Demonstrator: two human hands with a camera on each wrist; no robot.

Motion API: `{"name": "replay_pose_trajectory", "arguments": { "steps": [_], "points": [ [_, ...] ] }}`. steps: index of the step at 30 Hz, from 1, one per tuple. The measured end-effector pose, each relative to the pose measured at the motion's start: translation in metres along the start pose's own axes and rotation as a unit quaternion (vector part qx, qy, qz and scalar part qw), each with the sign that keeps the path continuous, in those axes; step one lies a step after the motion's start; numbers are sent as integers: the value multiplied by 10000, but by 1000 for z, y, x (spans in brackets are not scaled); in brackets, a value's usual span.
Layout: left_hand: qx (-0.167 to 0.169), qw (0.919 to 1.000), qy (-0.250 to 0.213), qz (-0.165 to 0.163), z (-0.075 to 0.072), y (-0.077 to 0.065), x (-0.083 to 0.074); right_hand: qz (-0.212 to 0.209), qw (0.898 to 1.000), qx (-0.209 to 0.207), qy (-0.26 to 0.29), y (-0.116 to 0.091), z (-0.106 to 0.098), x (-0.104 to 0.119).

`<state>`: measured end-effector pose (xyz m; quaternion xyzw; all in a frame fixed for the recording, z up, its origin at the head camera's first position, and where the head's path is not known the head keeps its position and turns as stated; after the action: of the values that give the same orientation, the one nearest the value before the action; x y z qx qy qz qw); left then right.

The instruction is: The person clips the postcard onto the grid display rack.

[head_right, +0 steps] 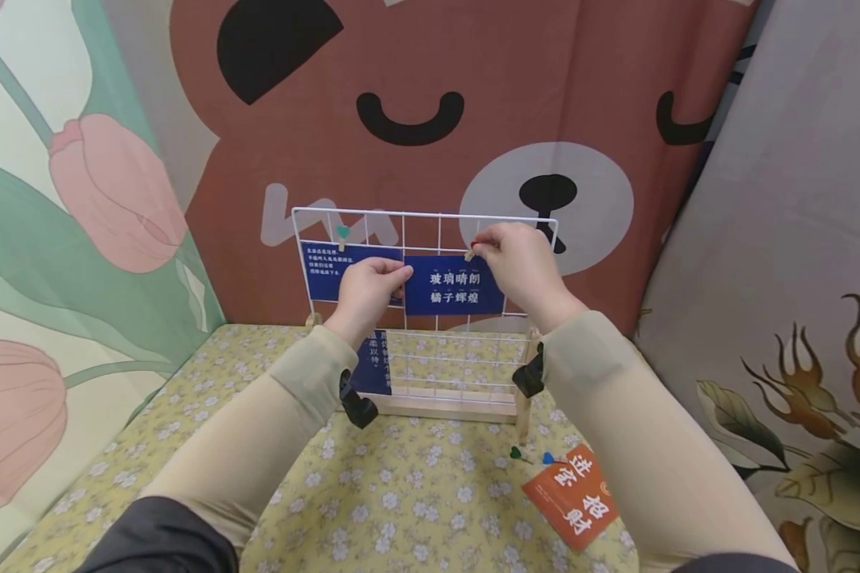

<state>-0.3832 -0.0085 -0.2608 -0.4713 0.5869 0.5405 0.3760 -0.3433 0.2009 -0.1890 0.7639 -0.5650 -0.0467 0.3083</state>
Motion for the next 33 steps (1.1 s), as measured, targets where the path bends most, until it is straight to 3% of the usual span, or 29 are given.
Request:
{"name": "replay_pose_trajectory", "arguments": {
  "steps": [12, 18, 33],
  "points": [
    [-499, 9985, 42, 197, 8, 1, -3, 115, 9999, 36, -123, 15, 3, 9],
    [-741, 9960, 280, 402, 11, 1, -5, 81, 9997, 136, -175, 19, 6, 14],
    [-832, 9957, 217, 358, 13, -1, -4, 32, 9985, -36, -538, 29, 15, 20]
  ]
}}
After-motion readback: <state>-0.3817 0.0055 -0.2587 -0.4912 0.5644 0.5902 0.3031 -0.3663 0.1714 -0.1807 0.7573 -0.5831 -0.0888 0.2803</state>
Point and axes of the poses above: each hand's wrist, its own y-axis towards the middle knuckle, its own z-axis out of the palm, x = y × z, the point moved 3 cm from there along y, towards the middle knuckle, and after that the axes turned 8 degrees about -y, right-handed, at the moved point
